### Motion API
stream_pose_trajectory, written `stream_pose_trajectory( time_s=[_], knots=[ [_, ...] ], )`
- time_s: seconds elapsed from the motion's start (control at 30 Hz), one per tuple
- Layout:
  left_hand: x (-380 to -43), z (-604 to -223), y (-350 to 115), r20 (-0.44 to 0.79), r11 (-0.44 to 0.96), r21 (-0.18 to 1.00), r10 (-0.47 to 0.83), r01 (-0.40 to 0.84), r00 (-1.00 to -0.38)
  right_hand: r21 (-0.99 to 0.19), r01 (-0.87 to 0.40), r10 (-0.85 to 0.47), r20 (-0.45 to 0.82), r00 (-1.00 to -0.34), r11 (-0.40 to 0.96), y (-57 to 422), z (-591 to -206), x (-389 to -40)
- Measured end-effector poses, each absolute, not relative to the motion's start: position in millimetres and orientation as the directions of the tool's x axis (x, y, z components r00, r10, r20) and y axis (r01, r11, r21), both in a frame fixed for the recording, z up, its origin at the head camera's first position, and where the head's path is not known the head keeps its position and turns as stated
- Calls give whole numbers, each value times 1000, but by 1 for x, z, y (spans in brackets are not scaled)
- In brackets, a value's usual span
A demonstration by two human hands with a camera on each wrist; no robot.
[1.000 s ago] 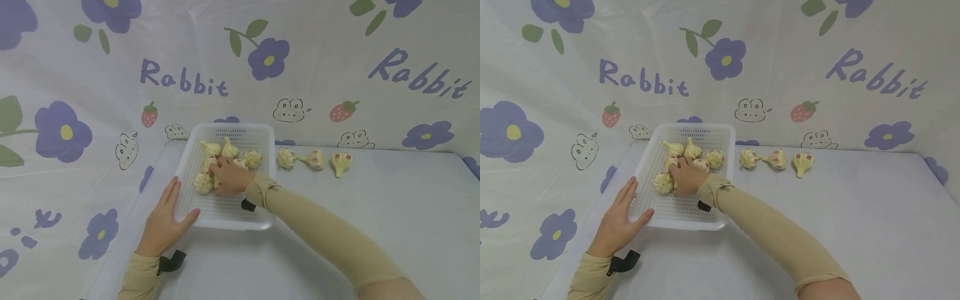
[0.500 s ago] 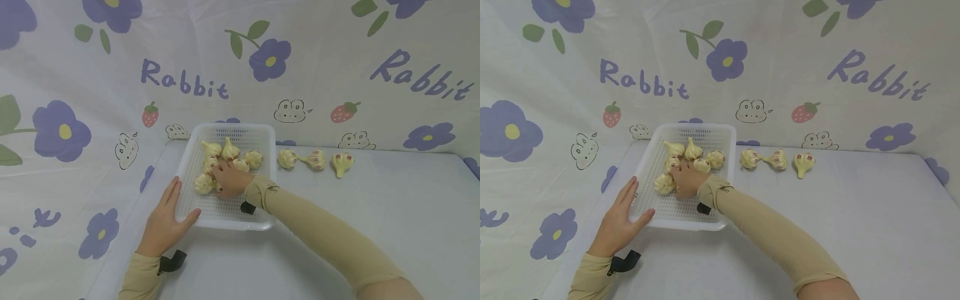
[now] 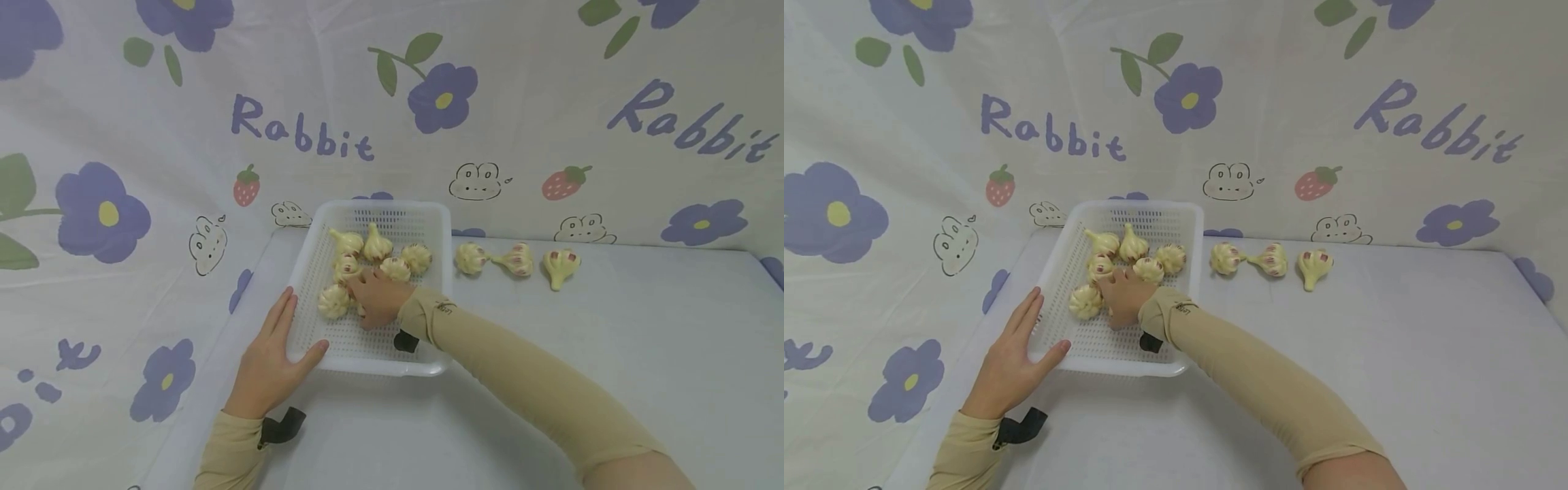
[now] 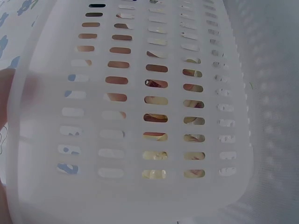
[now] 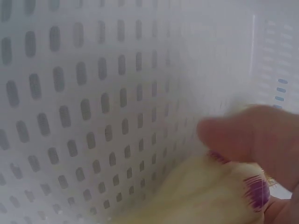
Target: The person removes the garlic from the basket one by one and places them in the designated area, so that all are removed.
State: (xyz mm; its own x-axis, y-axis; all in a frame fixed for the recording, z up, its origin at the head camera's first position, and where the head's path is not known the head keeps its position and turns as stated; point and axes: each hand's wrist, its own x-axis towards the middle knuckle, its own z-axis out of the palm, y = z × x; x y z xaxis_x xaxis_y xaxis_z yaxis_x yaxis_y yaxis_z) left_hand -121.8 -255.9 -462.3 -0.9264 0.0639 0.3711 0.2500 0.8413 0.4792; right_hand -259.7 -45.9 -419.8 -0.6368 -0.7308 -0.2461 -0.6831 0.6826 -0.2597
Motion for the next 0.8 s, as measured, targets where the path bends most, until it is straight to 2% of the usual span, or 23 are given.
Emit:
stream_pose_trajectory(
  time_s=[0.5, 0.8],
  knots=[
    [-121, -461, -255, 361, 845, 478, 61, 241, -930, -283, -672, -729, -249, -637, 684, -47, -423, -265],
    [-122, -461, -255, 349, 846, 480, 59, 232, -935, -289, -743, -789, -85, -608, 604, -45, -419, -266]
  ],
)
